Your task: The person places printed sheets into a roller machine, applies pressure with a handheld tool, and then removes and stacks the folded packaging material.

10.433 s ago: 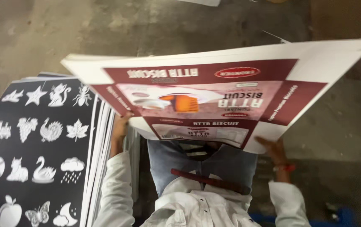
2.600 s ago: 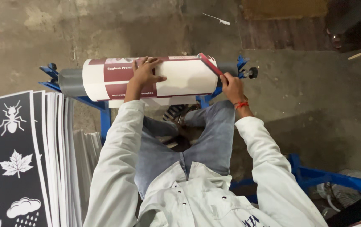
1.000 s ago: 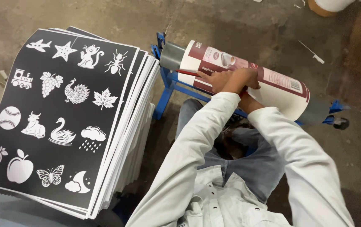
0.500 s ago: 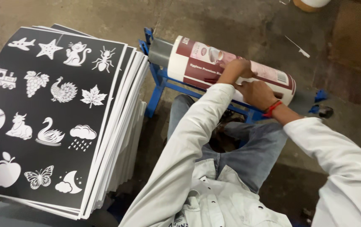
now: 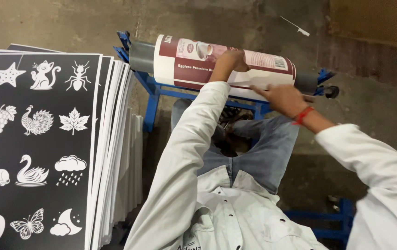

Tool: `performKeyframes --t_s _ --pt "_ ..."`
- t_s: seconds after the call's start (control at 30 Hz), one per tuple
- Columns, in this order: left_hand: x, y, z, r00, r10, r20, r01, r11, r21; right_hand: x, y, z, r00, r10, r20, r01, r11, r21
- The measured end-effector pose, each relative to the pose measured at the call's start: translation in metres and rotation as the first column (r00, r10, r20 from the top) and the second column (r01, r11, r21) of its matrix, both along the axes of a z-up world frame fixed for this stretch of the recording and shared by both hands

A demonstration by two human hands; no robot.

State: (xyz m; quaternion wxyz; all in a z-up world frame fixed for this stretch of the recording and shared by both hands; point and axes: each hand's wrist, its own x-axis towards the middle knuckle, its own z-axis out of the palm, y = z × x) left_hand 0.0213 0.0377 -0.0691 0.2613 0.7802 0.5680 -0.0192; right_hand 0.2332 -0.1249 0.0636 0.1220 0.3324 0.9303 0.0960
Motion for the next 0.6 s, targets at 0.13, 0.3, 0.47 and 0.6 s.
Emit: performKeyframes --t_s 0.13,0.3,0.47,0.6 --pt "-0.007 -0.001 0.002 0.992 0.075 0.099 -0.078 0.996 0.037 -0.052 0.015 -0.02 0.994 0.07 0.08 -0.071 0.997 0.016" --pt "-0.017 -0.028 0.025 0.986 0.093 0.141 -0.103 0.993 0.062 -0.071 0.024 -0.026 0.994 0.069 0.085 -0.066 0.997 -0.037" --pt "-0.035 -0.047 0.035 0.987 0.133 0.09 -0.132 0.991 -0.019 -0.024 0.024 -0.016 0.996 0.055 0.07 -0.053 0.998 -0.025" --pt "-0.045 -0.054 0.022 0.967 0.013 0.254 -0.054 0.987 0.153 0.036 0.024 -0.009 0.997 -0.026 0.076 0.033 0.996 -0.082"
